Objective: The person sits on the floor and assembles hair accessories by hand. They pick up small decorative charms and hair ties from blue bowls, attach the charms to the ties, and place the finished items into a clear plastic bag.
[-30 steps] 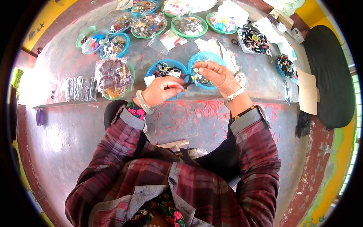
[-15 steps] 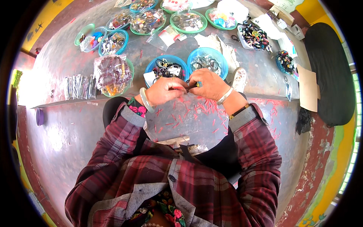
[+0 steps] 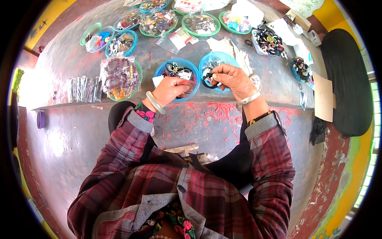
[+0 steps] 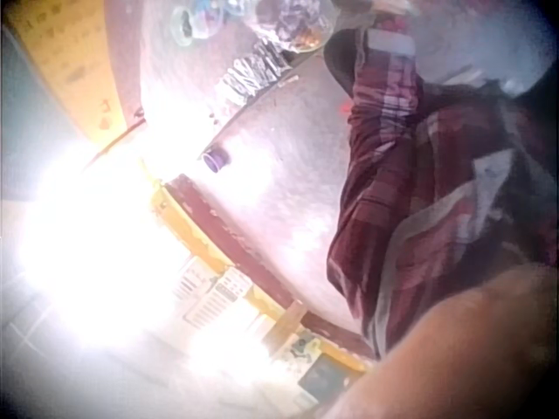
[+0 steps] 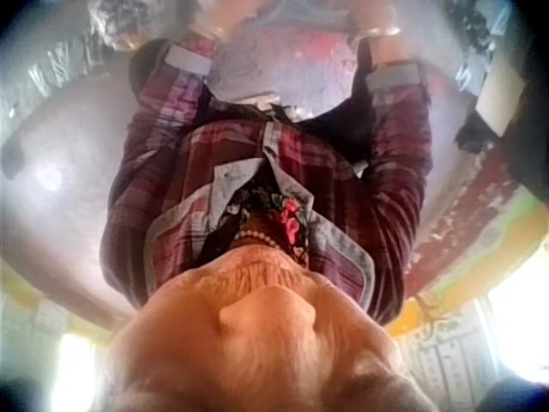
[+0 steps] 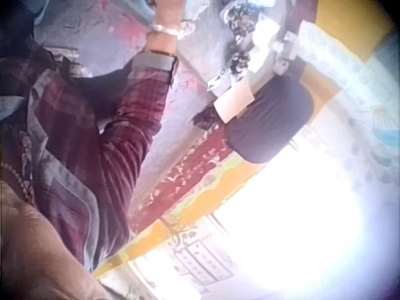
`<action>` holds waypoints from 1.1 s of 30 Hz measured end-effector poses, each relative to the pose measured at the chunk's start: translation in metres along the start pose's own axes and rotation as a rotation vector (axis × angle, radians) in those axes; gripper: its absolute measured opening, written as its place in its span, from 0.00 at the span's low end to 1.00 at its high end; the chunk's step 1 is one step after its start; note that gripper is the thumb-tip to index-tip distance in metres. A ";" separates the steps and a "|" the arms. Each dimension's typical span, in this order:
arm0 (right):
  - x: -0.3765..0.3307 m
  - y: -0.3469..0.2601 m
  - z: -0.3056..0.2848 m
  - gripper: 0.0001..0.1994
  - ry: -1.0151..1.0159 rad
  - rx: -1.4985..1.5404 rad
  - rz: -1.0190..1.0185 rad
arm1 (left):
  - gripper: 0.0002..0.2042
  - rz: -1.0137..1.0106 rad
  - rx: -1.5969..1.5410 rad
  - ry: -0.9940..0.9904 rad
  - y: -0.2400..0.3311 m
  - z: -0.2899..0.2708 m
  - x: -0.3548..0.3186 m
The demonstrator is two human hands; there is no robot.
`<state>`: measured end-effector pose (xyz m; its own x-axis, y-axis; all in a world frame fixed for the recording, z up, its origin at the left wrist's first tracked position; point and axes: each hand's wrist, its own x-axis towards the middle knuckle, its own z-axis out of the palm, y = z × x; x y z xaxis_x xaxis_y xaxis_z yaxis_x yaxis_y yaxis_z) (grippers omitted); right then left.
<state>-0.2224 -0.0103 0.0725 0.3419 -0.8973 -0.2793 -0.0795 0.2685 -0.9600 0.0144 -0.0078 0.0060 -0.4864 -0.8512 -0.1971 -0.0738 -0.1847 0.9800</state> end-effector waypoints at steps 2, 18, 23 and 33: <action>-0.001 -0.002 0.002 0.08 -0.016 0.025 0.008 | 0.11 0.043 0.087 0.062 -0.010 0.002 0.005; -0.008 0.008 0.058 0.03 0.171 -1.307 -0.805 | 0.13 0.058 0.230 0.114 -0.015 0.014 0.004; -0.004 0.020 0.061 0.03 0.139 -1.460 -0.782 | 0.13 0.038 0.165 0.092 -0.008 0.016 0.000; -0.003 0.025 0.056 0.04 0.028 -1.330 -0.580 | 0.13 0.079 0.094 -0.004 0.001 0.018 -0.004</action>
<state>-0.1730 0.0187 0.0510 0.6104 -0.7753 0.1623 -0.7378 -0.6311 -0.2395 0.0007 0.0042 0.0084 -0.4975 -0.8593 -0.1188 -0.1165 -0.0695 0.9908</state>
